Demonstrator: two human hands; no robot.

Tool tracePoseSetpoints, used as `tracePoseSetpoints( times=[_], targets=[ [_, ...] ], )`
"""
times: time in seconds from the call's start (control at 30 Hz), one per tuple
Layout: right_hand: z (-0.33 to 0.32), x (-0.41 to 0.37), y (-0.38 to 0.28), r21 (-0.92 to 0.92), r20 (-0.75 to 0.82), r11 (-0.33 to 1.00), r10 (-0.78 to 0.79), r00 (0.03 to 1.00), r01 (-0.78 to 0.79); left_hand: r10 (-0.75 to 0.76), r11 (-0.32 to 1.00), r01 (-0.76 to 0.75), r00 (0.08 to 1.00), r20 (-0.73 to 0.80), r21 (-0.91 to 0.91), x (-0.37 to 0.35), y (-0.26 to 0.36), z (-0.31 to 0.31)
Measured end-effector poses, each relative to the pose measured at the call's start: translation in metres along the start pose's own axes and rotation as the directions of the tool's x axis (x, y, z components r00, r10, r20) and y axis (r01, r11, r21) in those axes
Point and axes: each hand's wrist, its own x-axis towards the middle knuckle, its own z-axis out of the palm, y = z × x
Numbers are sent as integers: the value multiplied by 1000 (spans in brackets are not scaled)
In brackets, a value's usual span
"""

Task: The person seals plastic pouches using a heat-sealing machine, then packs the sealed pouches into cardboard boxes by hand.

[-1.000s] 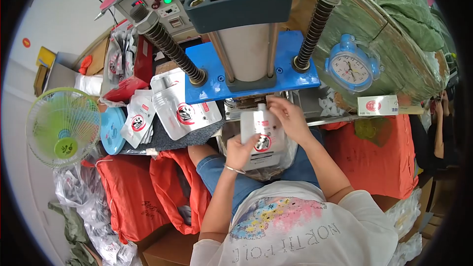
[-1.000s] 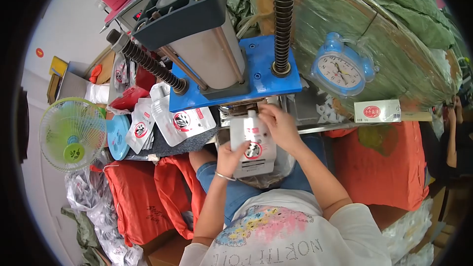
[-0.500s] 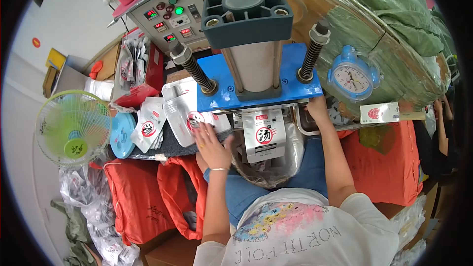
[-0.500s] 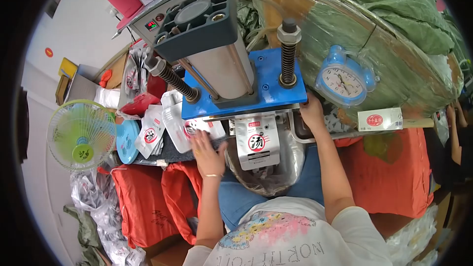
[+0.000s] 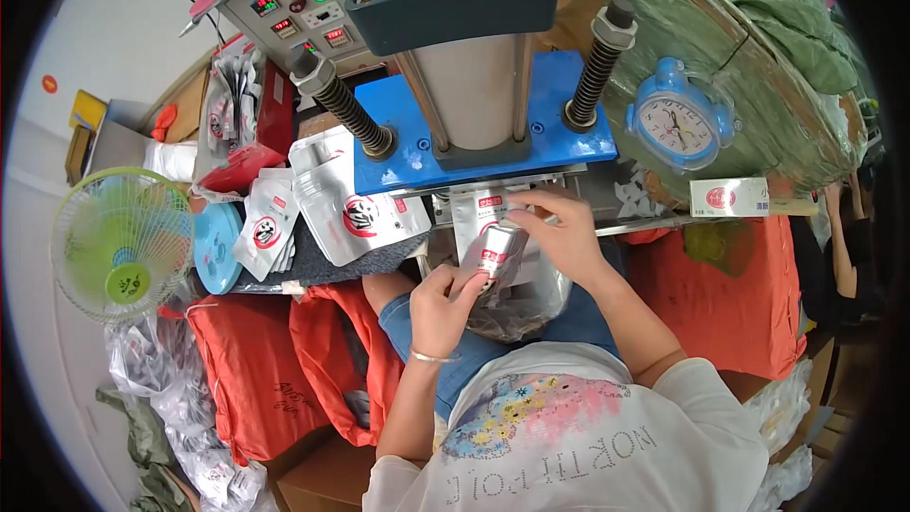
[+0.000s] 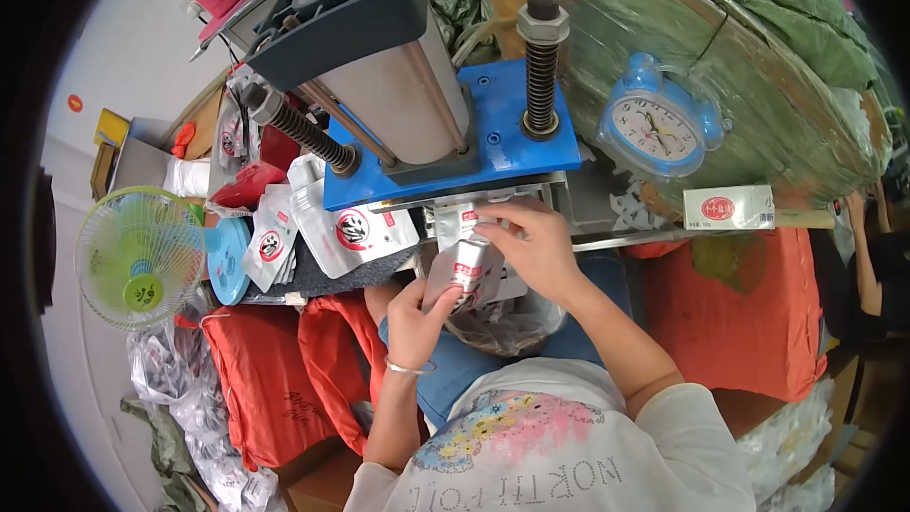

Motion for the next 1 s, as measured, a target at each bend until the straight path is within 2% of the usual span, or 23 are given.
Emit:
tracePoseSetpoints(
  times=[0.07, 0.13, 0.17, 0.2, 0.27, 0.33, 0.37, 0.4, 0.43, 0.47, 0.5, 0.53, 0.57, 0.6, 0.63, 0.67, 0.73, 0.77, 0.8, 0.87, 0.9, 0.93, 1.0],
  targets=[
    [11, 4, 12, -58, 27, 998, -3, 1000, 5, -55, 997, 56, 998, 25, -53, 4, -20, 15],
    [23, 7, 29, 17, 37, 968, 249, 968, -250, -173, 963, 190, 980, 102, -191, 10, -18, 24],
    [24, 6, 40, 40, 20, 984, 172, 985, -172, -172, 964, 187, 980, 97, -190, 13, -24, 27],
    [19, 6, 39, 40, 20, 985, 169, 985, -170, -169, 960, 191, 978, 119, -203, 18, -34, 31],
    [3, 5, 36, -350, -94, 935, 18, 995, -49, -134, 942, 160, 985, 105, -295, 32, -38, 33],
    [-22, 17, 45, -681, -190, 732, -127, 974, -37, -166, 934, 186, 982, 91, -304, 60, -49, 35],
    [-38, 26, 60, -766, -165, 640, -120, 979, -51, -215, 934, 232, 972, 90, -271, 69, -58, 40],
    [-53, 35, 78, -842, -146, 536, -117, 982, -61, -193, 925, 206, 978, 73, -319, 70, -63, 48],
    [-63, 41, 84, -866, -86, 496, -8, 996, -71, -164, 915, 174, 985, 57, -365, 69, -66, 55],
    [-64, 43, 87, -857, -96, 509, 3, 995, -84, -159, 937, 153, 987, 9, -315, 68, -68, 57],
    [-62, 41, 90, -847, -102, 523, 13, 995, -94, -79, 997, 79, 997, 2, -24, 71, -57, 47],
    [-60, 39, 97, -897, -60, 441, -53, 997, -30, -13, 963, 9, 1000, 10, 270, 70, -48, 33],
    [-57, 34, 94, -896, -54, 443, -59, 997, -22, -128, 890, 111, 992, 8, 442, 67, -23, 17],
    [-54, 27, 89, -883, -46, 469, -38, 998, -22, 101, 881, 9, 973, -209, 472, 64, -24, 8],
    [-51, 20, 82, -867, -36, 498, -15, 999, -24, 326, 845, -78, 859, -395, 529, 61, -28, -3],
    [-51, 12, 66, -860, -30, 509, -10, 999, -21, 335, 729, -13, 879, -340, 685, 58, -39, -16],
    [-61, -5, 10, -502, 22, 840, 252, 968, -207, 346, 660, -61, 909, -231, 749, 47, -69, -17],
    [-65, -13, -13, -272, 153, 956, 157, 976, -111, 248, 672, -56, 957, -153, 739, 36, -89, -9],
    [-69, -23, -37, -14, 243, 999, 32, 969, -30, 307, 615, -71, 939, -155, 785, 26, -95, -1],
    [-70, -43, -92, 381, 299, 902, -327, 896, 202, 387, 675, -149, 906, -174, 723, 10, -106, 5],
    [-72, -37, -107, 580, 471, 794, -508, 721, 181, 478, 676, -207, 854, -207, 707, 11, -104, 6],
    [-71, -29, -118, 746, 549, 660, -686, 478, 89, 427, 703, -180, 881, -206, 689, 11, -103, 4],
    [-53, -35, -135, 874, 266, 410, -854, 446, 263, 367, 716, -130, 906, -212, 686, 10, -98, -1]
  ],
)
